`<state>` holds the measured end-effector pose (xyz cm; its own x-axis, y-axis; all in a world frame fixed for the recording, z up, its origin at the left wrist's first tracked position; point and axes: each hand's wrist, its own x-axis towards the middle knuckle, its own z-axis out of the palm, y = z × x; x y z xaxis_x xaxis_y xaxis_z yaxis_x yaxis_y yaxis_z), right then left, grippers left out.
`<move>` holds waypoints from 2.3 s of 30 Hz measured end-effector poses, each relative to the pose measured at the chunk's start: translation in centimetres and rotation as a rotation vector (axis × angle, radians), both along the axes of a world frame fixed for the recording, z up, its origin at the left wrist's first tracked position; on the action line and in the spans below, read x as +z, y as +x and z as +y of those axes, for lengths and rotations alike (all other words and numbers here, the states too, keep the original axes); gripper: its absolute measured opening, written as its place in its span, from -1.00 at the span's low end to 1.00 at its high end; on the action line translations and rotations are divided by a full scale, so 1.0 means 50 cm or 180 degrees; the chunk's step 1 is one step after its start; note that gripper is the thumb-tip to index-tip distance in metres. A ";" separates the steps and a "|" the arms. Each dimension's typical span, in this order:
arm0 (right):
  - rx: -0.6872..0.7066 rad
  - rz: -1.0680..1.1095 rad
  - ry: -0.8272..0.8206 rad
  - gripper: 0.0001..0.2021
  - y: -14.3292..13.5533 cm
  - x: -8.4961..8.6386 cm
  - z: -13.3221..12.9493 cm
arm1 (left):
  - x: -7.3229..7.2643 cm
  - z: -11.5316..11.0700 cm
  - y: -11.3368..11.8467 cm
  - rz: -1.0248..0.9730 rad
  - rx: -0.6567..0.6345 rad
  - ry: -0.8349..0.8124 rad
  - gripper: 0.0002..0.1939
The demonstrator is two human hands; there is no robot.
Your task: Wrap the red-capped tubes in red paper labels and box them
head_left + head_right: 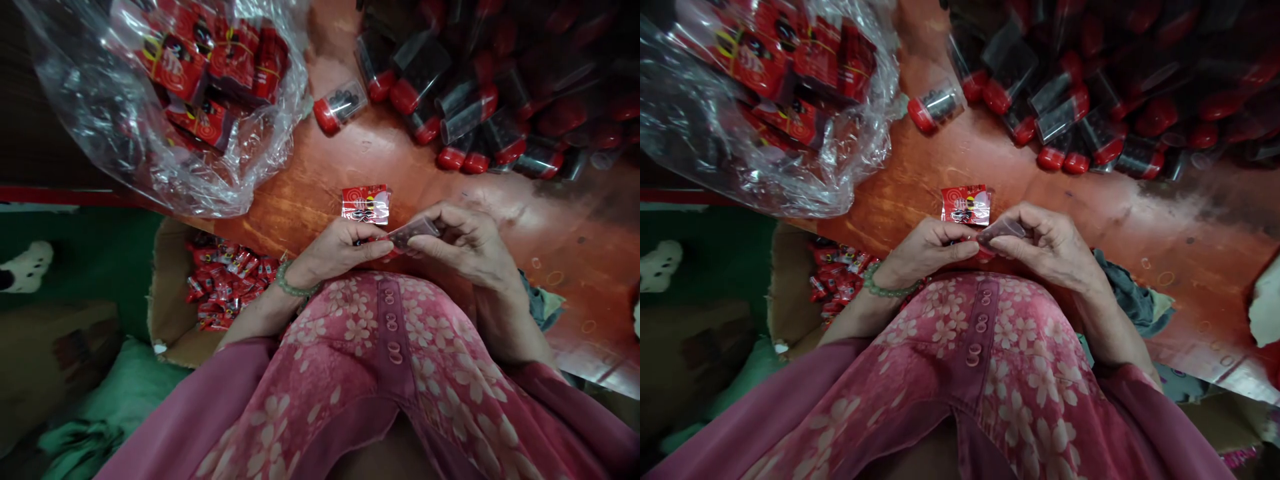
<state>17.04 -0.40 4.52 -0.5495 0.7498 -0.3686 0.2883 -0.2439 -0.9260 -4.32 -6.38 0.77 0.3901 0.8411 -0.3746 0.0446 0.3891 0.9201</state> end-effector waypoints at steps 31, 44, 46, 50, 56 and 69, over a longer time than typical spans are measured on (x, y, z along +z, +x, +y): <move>-0.0648 0.0662 -0.0603 -0.68 0.007 -0.050 -0.025 | 0.005 -0.002 -0.011 -0.0195 0.0366 -0.0390 -0.47; -0.1144 0.1059 -0.0442 -0.68 -0.071 -0.065 -0.033 | -0.030 -0.003 0.050 -0.1479 0.2539 -0.0598 -0.57; -0.0970 0.0920 -0.0222 -0.71 -0.079 -0.069 -0.034 | -0.029 0.009 0.049 -0.1436 0.2708 -0.0584 -0.57; -0.0602 0.0546 0.0153 -0.69 -0.085 -0.078 -0.031 | -0.036 0.016 0.038 -0.1258 0.2826 -0.0444 -0.55; -0.0554 0.1221 -0.1022 -0.62 -0.092 -0.085 -0.018 | -0.050 0.007 0.022 -0.1024 0.2224 -0.0305 -0.56; -0.0167 0.0654 -0.0221 -0.69 -0.098 -0.077 -0.016 | -0.013 0.030 0.026 -0.1398 0.2342 -0.0188 -0.60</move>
